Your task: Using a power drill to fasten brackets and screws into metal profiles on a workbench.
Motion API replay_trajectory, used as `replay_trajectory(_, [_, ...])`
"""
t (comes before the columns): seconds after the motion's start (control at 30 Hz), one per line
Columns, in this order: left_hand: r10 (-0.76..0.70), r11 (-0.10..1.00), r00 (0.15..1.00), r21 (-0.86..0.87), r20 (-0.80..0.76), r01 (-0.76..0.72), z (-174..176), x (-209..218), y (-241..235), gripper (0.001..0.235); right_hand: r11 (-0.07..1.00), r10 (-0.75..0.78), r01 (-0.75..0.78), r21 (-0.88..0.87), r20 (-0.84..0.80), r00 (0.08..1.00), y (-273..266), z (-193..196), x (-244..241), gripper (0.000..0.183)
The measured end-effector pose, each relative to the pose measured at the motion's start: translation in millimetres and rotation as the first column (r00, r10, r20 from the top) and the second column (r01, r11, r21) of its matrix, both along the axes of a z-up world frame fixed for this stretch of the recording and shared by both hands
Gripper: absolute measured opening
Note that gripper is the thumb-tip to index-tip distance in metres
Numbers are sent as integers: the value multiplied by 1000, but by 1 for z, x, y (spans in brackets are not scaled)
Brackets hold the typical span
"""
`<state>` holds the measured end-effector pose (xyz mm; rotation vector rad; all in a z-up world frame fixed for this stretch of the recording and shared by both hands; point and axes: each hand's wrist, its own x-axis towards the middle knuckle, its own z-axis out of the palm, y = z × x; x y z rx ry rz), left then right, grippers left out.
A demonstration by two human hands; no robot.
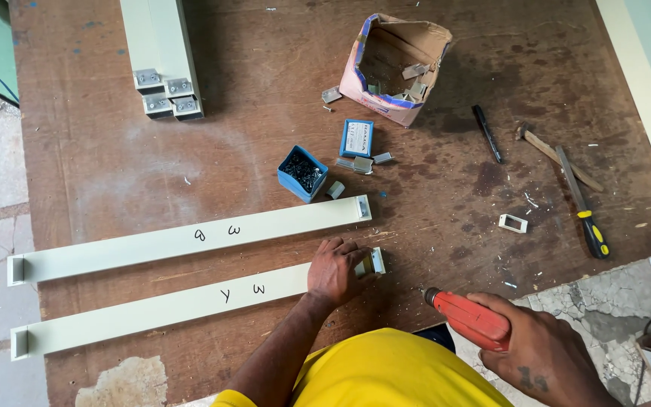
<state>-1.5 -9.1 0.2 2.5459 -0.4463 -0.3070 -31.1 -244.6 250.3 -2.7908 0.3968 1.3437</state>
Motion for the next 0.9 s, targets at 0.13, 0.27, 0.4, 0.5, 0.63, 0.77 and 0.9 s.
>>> replay_trajectory(0.13, [4,1000,1000,9,28,-4,-4,0,0,60,1000,20,-21,13,37,999,2,2,-3,87])
replay_trajectory(0.27, [38,998,999,-49,6,-38,13,4,6,65,1000,7,-7,-7,48,999,1,3,-5,85])
replay_trajectory(0.4, [262,943,964,-199,-48,-267,41,0,13,61,961,-172,118,249,211,962,-37,-18,-26,90])
replay_trajectory(0.5, [430,502,791,-612,-436,-611,2,-8,16,34,852,-307,103,513,332,892,-70,-40,-45,87])
replay_trajectory(0.63, [140,-162,574,-590,-807,-791,56,-5,18,29,672,-458,61,738,349,817,-68,-48,-57,86])
replay_trajectory(0.77, [-106,-377,440,-374,-892,-848,78,-10,14,36,489,-601,132,862,222,768,-52,-45,-61,84])
replay_trajectory(0.9, [-224,-385,523,-418,-822,-823,86,-16,12,49,446,-600,128,886,190,777,-47,-49,-63,91])
